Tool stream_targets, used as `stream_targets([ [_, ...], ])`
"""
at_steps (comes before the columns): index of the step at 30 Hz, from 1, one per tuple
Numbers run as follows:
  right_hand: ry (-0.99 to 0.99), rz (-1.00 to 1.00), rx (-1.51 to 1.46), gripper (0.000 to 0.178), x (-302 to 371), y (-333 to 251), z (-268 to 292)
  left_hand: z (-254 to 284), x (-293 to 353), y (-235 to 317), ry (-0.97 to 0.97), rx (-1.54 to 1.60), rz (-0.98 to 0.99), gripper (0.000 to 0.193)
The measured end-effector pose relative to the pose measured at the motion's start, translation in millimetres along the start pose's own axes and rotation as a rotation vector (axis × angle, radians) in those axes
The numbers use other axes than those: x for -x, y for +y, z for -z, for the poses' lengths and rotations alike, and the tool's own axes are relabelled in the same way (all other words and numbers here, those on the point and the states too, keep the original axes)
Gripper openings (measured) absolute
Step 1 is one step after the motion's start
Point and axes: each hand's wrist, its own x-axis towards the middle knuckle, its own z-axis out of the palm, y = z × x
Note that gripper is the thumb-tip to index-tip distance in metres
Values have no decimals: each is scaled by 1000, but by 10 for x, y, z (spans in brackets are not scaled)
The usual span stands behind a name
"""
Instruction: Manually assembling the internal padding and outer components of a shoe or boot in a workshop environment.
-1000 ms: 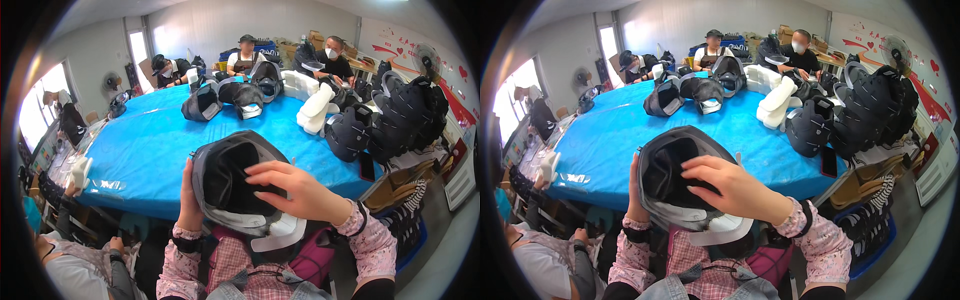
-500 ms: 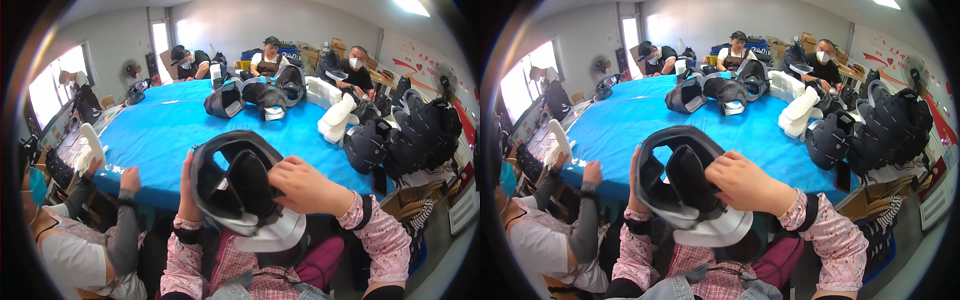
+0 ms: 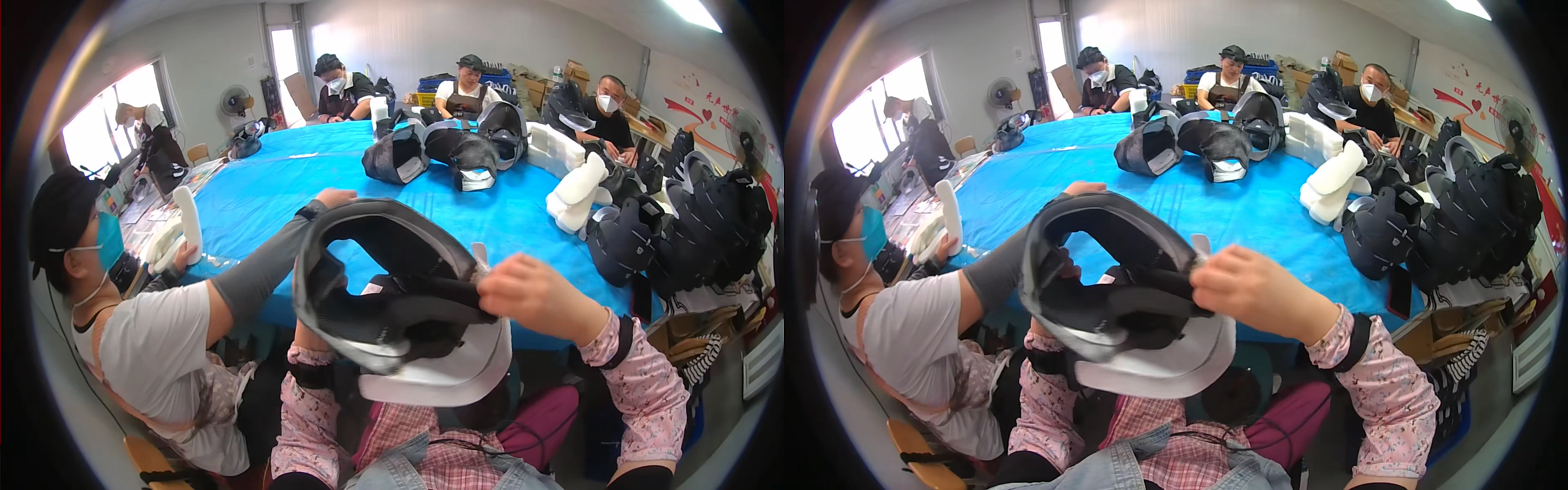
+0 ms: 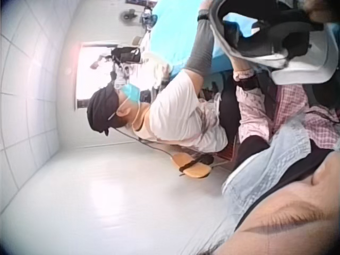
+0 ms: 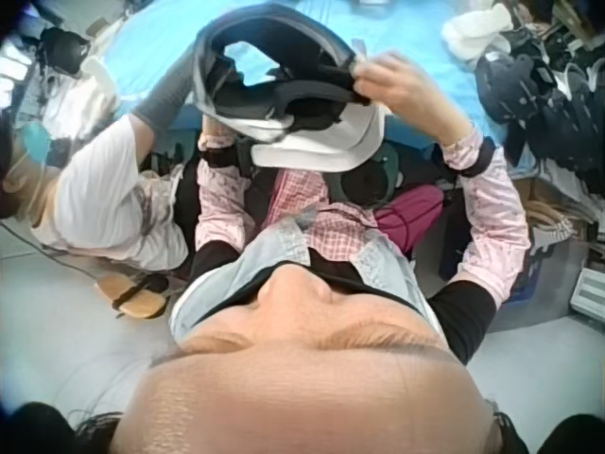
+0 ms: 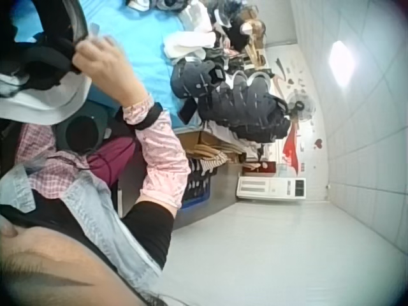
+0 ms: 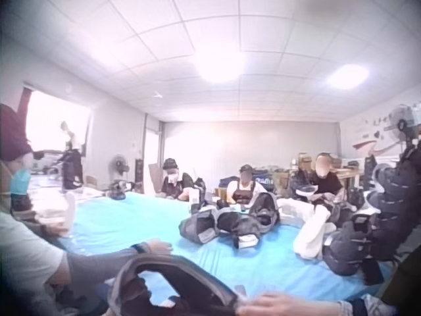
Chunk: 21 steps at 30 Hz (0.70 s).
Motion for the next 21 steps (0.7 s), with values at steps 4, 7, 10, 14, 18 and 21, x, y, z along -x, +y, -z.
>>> stream_targets([
  [4,-457,-143,165,9,350,39,-152,-820,-108,-42,361,-54,192,34],
  [7,-290,-414,-305,19,32,-66,16,-795,-11,-26,118,-354,165,42],
  [10,184,-586,-1016,30,-268,-252,-210,-846,58,6,62,-394,110,41],
  [14,341,-758,-1249,29,-312,-335,-591,-1139,125,-161,116,-538,25,35],
  [18,452,-879,-1260,25,-156,-473,-880,-1036,225,-154,4,-880,-95,35],
  [21,570,-951,-1735,24,54,-653,-1102,-959,284,-126,-200,-1144,-297,38],
])
